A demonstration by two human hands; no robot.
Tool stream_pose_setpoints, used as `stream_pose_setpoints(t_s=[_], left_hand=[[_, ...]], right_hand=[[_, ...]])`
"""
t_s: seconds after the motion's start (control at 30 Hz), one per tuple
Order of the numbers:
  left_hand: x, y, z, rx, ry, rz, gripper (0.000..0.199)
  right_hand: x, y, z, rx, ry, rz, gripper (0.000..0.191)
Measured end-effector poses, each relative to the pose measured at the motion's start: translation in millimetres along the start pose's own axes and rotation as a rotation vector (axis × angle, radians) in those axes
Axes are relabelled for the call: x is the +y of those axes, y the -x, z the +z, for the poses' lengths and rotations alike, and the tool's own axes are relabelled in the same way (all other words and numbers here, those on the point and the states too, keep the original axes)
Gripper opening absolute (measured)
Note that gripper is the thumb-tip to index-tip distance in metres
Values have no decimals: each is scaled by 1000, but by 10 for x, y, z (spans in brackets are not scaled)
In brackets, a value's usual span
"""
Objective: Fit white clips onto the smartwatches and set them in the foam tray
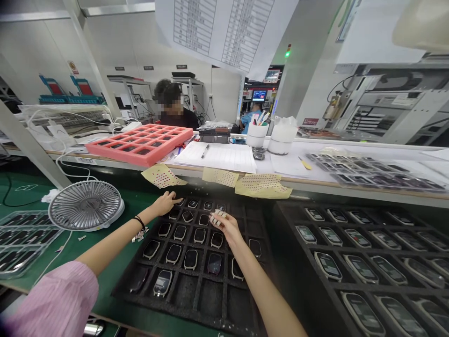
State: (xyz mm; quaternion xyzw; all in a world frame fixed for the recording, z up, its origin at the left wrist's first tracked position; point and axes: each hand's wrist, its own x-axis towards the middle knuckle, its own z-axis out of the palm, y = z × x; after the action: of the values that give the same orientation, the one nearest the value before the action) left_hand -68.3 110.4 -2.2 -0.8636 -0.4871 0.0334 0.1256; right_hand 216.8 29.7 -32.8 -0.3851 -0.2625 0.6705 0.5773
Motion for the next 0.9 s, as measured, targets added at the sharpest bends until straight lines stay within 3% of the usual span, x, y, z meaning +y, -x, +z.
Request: stream_pose_setpoints(t_s=[0.23, 0.63, 0.9], left_hand=[[-176, 135, -81, -20, -51, 91, 51], [365, -338, -52, 75, -64, 109, 52], [213, -103, -148, 39, -95, 220, 56]], right_hand=[[19, -35, -38, 14, -29, 8, 35], [1, -20, -1, 19, -15, -18, 37], [-27, -63, -45, 19, -31, -30, 32]])
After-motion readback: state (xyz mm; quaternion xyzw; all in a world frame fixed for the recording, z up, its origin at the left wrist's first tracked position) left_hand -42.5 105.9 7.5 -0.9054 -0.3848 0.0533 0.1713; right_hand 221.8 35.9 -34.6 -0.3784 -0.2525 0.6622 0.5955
